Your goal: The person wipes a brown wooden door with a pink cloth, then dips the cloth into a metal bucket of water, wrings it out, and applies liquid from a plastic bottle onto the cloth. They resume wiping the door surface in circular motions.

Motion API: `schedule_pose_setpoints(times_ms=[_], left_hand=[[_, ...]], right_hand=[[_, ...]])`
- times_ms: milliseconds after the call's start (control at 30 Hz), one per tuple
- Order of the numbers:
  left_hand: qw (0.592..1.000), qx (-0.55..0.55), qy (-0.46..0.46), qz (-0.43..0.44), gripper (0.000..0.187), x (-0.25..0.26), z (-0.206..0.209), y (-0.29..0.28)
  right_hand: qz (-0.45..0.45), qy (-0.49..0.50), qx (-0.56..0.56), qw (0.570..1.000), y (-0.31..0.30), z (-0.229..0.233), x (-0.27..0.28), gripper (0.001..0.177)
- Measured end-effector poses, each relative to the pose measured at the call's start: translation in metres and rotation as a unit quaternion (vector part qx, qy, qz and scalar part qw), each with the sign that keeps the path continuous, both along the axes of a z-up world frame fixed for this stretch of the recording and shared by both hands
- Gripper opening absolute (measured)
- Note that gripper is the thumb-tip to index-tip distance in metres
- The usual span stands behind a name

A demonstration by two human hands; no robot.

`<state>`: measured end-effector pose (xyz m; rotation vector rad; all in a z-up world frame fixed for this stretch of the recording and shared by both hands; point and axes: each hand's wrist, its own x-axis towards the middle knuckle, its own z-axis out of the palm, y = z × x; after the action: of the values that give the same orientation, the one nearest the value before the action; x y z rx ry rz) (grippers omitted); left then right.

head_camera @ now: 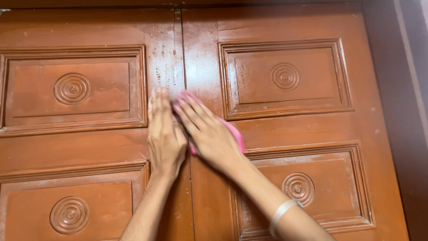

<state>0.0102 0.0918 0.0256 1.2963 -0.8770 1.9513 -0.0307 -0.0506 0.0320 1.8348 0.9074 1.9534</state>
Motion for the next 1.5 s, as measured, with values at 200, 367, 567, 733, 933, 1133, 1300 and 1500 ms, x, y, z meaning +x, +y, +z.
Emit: schedule_pose_setpoints(times_ms=[200, 367, 567, 733, 933, 1133, 1300, 1500], left_hand=[[0.995, 0.076, 0.015, 0.067, 0.071, 0.02, 0.001, -0.011], [0.987, 0.081, -0.008, 0.139, 0.066, 0.024, 0.003, -0.011], [0.989, 0.074, 0.008, 0.127, 0.069, 0.028, 0.0, -0.01], [0.987, 0.075, 0.023, 0.142, 0.071, 0.023, -0.001, -0.01], [0.979, 0.115, 0.009, 0.169, 0.068, 0.023, -0.005, 0.0], [0.965, 0.134, 0.041, 0.222, 0.065, -0.019, -0.045, 0.02], [0.964, 0.154, 0.152, 0.157, 0.046, -0.062, -0.109, 0.054], [0.948, 0.155, 0.198, 0.193, 0.042, -0.1, -0.17, 0.113]], right_hand=[[-0.08, -0.05, 0.106, 0.99, -0.015, 0.005, -0.007, 0.069], [-0.067, -0.055, 0.165, 0.983, 0.004, 0.033, 0.014, 0.065], [-0.014, 0.004, 0.047, 0.999, -0.011, 0.01, -0.003, 0.07], [-0.049, 0.016, 0.053, 0.997, -0.028, -0.016, -0.016, 0.075], [-0.072, 0.028, 0.097, 0.992, -0.022, -0.04, -0.045, 0.076], [0.023, 0.09, 0.133, 0.987, -0.009, -0.065, -0.073, 0.074], [0.257, 0.231, 0.372, 0.861, 0.017, -0.1, -0.099, 0.042], [0.487, 0.484, 0.426, 0.589, 0.05, -0.149, -0.104, 0.039]])
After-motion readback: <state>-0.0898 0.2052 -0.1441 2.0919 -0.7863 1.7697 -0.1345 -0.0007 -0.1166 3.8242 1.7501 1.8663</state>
